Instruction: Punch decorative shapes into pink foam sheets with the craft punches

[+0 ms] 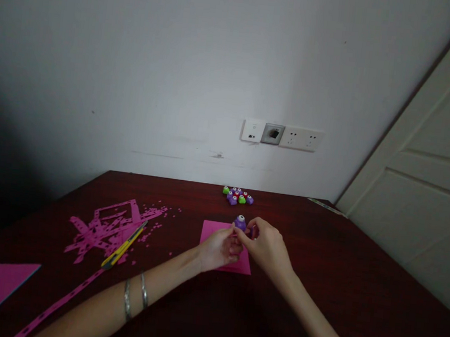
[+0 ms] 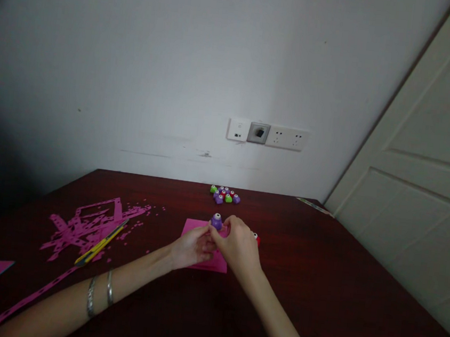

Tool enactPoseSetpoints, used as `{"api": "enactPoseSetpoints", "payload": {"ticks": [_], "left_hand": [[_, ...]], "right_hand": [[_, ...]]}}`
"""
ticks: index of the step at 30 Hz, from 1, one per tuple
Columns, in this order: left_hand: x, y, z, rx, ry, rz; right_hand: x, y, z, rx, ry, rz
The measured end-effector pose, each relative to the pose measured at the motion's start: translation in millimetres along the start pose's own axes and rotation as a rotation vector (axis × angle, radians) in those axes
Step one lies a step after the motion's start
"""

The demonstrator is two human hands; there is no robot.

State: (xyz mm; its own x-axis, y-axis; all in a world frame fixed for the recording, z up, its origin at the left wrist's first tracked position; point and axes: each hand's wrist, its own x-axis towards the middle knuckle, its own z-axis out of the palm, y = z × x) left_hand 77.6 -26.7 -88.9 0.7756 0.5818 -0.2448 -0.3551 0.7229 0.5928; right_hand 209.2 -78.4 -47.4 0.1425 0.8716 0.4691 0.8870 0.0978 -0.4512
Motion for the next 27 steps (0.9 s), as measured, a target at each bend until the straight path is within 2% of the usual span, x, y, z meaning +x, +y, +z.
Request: {"api": "enactPoseSetpoints", "payload": {"ticks": [6, 9, 11, 13, 16, 19, 22, 27], "left_hand": [[1.3, -1.3, -2.5, 0.087, -0.031, -0.011], [5.9, -2.4, -8.1, 0.204, -0.036, 0.015], [9.6, 1.5, -13.8, 0.396, -0.017, 0.071], [12.3, 11.9, -21.1, 0.705, 0.026, 0.171], [12.8, 37.8, -34.5, 1.281, 0.039, 0.368], [9.6, 64.0, -49.1, 1.676, 0.122, 0.525], [6.6, 78.7, -62.0, 1.910, 0.160, 0.475], [6.1, 79.7, -72.2, 2.047, 0.163, 0.416]], "right_hand": [[2.7, -2.3, 2.2, -0.028, -0.031, 0.006], [3.5, -1.0, 3.2, -0.044, -0.049, 0.017], [3.9, 1.2, 0.8, -0.030, -0.060, 0.023], [2.7, 5.1, -4.0, 0.007, -0.075, 0.033], [-5.2, 14.8, -12.2, 0.074, -0.114, 0.078], [-21.1, 26.5, -15.1, 0.144, -0.161, 0.174], [-39.3, 35.6, -10.1, 0.262, -0.232, 0.323], [-56.7, 41.7, 3.9, 0.384, -0.282, 0.473]]}}
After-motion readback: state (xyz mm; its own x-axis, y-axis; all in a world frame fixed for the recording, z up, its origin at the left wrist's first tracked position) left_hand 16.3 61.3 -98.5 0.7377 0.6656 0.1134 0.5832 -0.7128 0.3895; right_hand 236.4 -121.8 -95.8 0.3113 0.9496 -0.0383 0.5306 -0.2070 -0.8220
